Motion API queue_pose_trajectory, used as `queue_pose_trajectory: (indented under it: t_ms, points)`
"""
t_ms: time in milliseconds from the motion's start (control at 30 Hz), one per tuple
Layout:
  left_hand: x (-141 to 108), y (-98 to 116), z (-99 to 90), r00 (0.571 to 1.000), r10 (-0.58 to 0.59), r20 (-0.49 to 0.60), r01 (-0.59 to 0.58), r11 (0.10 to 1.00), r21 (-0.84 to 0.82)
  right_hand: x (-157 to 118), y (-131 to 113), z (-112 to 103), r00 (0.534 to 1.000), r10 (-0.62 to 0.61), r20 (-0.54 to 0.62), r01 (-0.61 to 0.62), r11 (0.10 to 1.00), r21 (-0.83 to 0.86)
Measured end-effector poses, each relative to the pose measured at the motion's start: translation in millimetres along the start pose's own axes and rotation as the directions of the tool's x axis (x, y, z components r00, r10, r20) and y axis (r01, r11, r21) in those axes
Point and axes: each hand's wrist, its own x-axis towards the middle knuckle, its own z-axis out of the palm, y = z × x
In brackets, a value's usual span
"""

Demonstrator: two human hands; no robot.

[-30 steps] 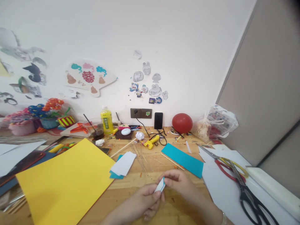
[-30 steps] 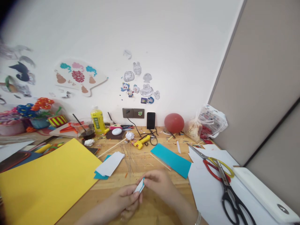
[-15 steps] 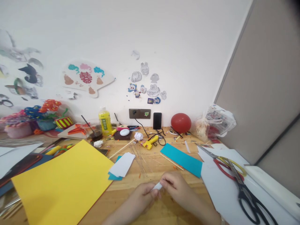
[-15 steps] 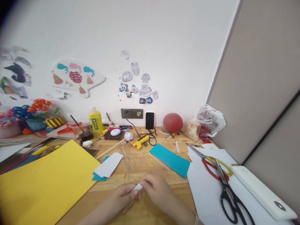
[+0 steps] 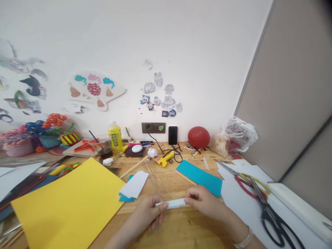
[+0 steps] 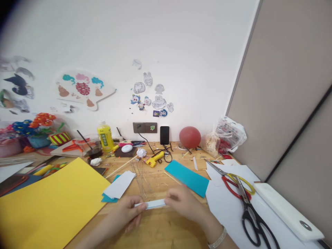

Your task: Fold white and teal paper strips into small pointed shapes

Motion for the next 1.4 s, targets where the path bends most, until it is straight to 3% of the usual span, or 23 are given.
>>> queue_pose_trajectory:
  t_ms: [167,333,500,767,933,1067,1133,1200,1300,1400]
  points:
    - [5.6,-2.9,0.6,1.000,-0.019,0.009,0.020,0.995,-0.103,1.2,3.9,-0.8,0.999,-0.031,0.024,0.030,0.999,0.023]
    - [11.5,-7.3,-0.2,0.998,0.068,-0.005,-0.067,0.959,-0.276,1.7,5.8,-1.3,0.999,0.028,0.043,-0.032,0.995,0.099]
    - [13.7,-8.5,-0.1,0.999,0.031,0.008,-0.027,0.937,-0.348,2.2,12.3,0.3,0.998,0.032,0.054,-0.038,0.994,0.103]
    - [17.9,-13.5,0.6,1.000,0.009,-0.017,-0.013,0.962,-0.271,3.6,18.4,0.2,0.999,0.018,0.038,-0.022,0.994,0.103]
    - [20.0,-12.2,2.1,0.995,0.022,-0.097,-0.044,0.973,-0.226,5.1,18.2,1.7,0.999,0.029,0.017,-0.030,0.997,0.065]
    - [20.5,-7.5,-5.2,0.985,0.061,-0.159,-0.100,0.962,-0.252,3.9,28.4,-18.8,0.992,0.095,-0.078,-0.096,0.995,-0.017]
    - [20.1,-5.8,-11.0,0.973,0.075,-0.216,-0.133,0.954,-0.267,-2.1,42.1,-40.7,0.969,0.177,-0.173,-0.193,0.978,-0.081]
    - [20.1,-5.6,-16.1,0.961,0.073,-0.268,-0.147,0.952,-0.270,-12.3,61.0,-65.4,0.915,0.280,-0.292,-0.331,0.933,-0.142]
    - [21.3,-7.7,-20.2,0.952,0.046,-0.303,-0.133,0.954,-0.270,-30.3,91.9,-95.2,0.762,0.456,-0.460,-0.589,0.783,-0.200]
    - [22.6,-9.5,-20.6,0.952,0.028,-0.303,-0.111,0.959,-0.261,-41.8,114.2,-106.8,0.636,0.570,-0.521,-0.747,0.623,-0.231]
